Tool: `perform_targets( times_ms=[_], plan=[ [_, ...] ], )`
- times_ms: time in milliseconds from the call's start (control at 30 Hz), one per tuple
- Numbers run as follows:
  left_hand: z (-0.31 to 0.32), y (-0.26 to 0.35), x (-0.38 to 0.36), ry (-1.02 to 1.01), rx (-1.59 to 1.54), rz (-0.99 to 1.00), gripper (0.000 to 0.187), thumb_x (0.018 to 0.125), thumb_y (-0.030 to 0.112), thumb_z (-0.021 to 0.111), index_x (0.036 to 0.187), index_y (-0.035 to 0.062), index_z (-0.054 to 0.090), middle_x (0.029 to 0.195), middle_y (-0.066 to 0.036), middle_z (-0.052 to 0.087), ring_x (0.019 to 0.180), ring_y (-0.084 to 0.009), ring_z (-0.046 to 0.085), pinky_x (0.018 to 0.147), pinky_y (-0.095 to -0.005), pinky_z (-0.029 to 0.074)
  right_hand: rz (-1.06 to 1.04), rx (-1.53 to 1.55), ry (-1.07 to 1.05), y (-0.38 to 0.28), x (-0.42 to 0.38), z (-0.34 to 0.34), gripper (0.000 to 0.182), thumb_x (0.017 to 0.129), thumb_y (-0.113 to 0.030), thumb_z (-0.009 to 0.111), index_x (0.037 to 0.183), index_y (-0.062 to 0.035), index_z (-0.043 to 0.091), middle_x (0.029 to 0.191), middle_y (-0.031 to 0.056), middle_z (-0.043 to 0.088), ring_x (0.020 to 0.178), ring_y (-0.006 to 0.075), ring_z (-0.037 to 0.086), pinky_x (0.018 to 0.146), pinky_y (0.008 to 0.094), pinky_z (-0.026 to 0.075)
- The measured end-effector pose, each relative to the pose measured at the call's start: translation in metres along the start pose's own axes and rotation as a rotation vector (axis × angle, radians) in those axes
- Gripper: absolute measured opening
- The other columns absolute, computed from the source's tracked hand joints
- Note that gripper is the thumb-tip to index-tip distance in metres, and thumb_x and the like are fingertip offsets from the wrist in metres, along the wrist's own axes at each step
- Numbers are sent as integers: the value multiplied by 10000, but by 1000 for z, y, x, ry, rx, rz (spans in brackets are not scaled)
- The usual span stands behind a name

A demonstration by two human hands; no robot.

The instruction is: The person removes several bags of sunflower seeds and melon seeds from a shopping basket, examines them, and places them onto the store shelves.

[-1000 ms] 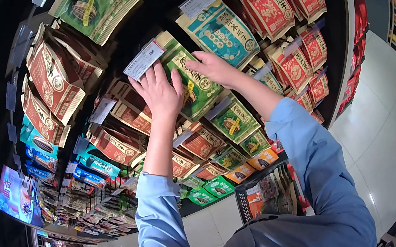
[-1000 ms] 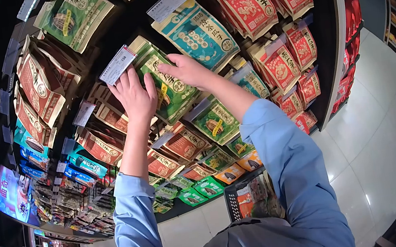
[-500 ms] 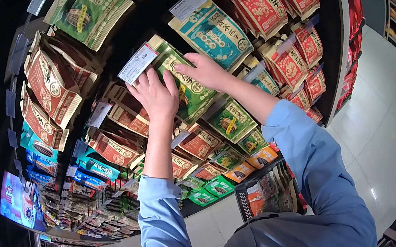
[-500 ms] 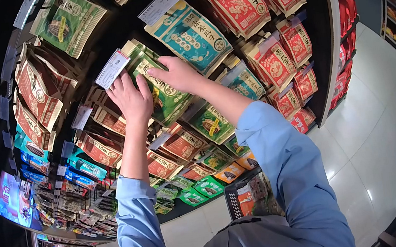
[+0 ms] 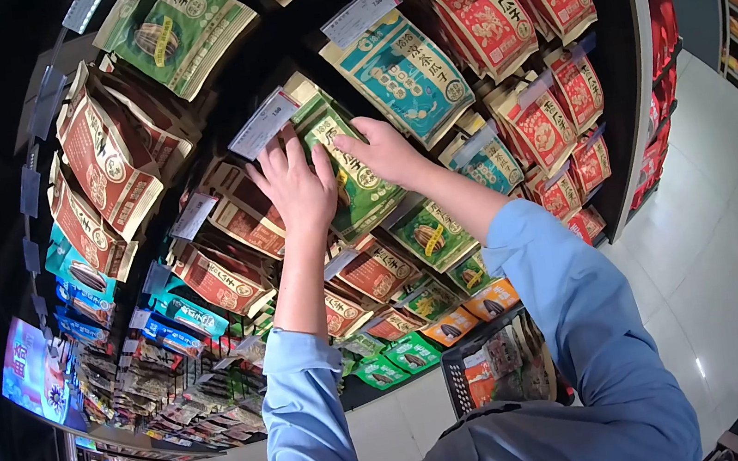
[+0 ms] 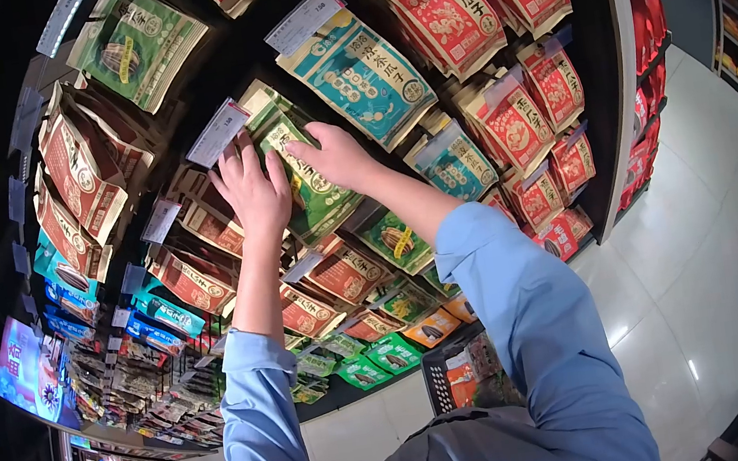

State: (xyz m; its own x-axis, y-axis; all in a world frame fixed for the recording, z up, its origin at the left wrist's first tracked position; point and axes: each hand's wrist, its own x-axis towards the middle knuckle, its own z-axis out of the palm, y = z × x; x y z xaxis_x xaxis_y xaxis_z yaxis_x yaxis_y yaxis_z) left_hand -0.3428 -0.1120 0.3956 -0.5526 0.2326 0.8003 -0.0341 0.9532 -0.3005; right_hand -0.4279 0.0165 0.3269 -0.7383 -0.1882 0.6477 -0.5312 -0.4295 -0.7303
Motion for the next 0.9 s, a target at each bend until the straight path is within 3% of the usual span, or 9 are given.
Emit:
perform_targets(
  times_ms=[67, 167, 267, 400, 533, 667, 733, 800, 900],
  plan=[
    [4, -2, 2, 30, 7, 49, 583, 977, 313, 568, 1477, 34, 459, 1464, -209, 448, 1396, -365, 367, 1141, -645, 212, 11, -28, -13, -3, 2, -5, 401, 964, -318, 665, 1161, 30, 640, 1033, 187, 712, 927, 245, 683, 838, 368, 514],
    [8, -3, 11, -83, -9, -11, 617, 955, 314, 584, 1492, 47, 443, 1491, -214, 427, 1404, -385, 360, 1130, -653, 240, 100, -345, 110, -25, 0, -7, 489, 942, -287, 670, 1304, 12, 534, 1155, 223, 672, 1061, 358, 654, 934, 426, 503],
    [17, -3, 11, -109, 69, -9, 641, 939, 314, 595, 1509, 73, 427, 1534, -230, 379, 1425, -410, 337, 1134, -663, 246, -211, -672, 304, -26, -18, -4, 472, 927, -259, 665, 1310, -13, 538, 1234, 233, 635, 1164, 392, 596, 997, 453, 473],
    [16, 2, -11, -151, -47, 20, 635, 922, 260, 624, 1506, 106, 430, 1564, -241, 333, 1462, -430, 290, 1154, -654, 231, -156, -498, 154, -48, -81, -5, 376, 936, -175, 644, 1274, -27, 573, 1197, 200, 657, 1119, 333, 630, 955, 410, 498],
    [-7, 24, -101, -184, -315, 38, 605, 899, 168, 640, 1469, 74, 461, 1532, -224, 388, 1459, -422, 306, 1183, -615, 198, 330, 20, -145, 6, -195, -19, 249, 984, -142, 618, 1186, 4, 612, 987, 88, 712, 847, 133, 671, 784, 283, 530],
    [-30, 59, -274, -520, -479, -130, 510, 893, 165, 642, 1387, 79, 547, 1431, -167, 528, 1397, -352, 434, 1189, -604, 195, 953, -32, -226, 90, -364, -47, 311, 1005, -197, 596, 1256, -14, 580, 992, 55, 677, 867, 122, 645, 704, 261, 522],
    [-33, 73, -383, -978, -470, -390, 467, 906, 237, 628, 1348, 90, 585, 1337, -158, 621, 1313, -328, 539, 1171, -615, 226, 1207, -228, -319, 104, -441, -53, 359, 988, -296, 624, 1224, -27, 604, 964, 41, 661, 818, 121, 645, 646, 266, 510],
    [-39, 77, -487, -1512, -517, -714, 480, 921, 323, 598, 1347, 101, 596, 1300, -178, 649, 1248, -337, 597, 1137, -640, 273, 1320, -207, -404, 113, -501, -58, 390, 964, -350, 641, 1171, -20, 645, 938, 45, 653, 755, 146, 648, 628, 285, 505],
    [-71, 70, -639, -1734, -505, -833, 498, 924, 382, 576, 1334, 101, 619, 1324, -176, 642, 1241, -360, 601, 1102, -625, 341, 1329, -423, -364, 136, -591, -59, 434, 867, -353, 669, 1082, 23, 685, 984, 200, 719, 874, 309, 706, 791, 407, 543]
  ],
)
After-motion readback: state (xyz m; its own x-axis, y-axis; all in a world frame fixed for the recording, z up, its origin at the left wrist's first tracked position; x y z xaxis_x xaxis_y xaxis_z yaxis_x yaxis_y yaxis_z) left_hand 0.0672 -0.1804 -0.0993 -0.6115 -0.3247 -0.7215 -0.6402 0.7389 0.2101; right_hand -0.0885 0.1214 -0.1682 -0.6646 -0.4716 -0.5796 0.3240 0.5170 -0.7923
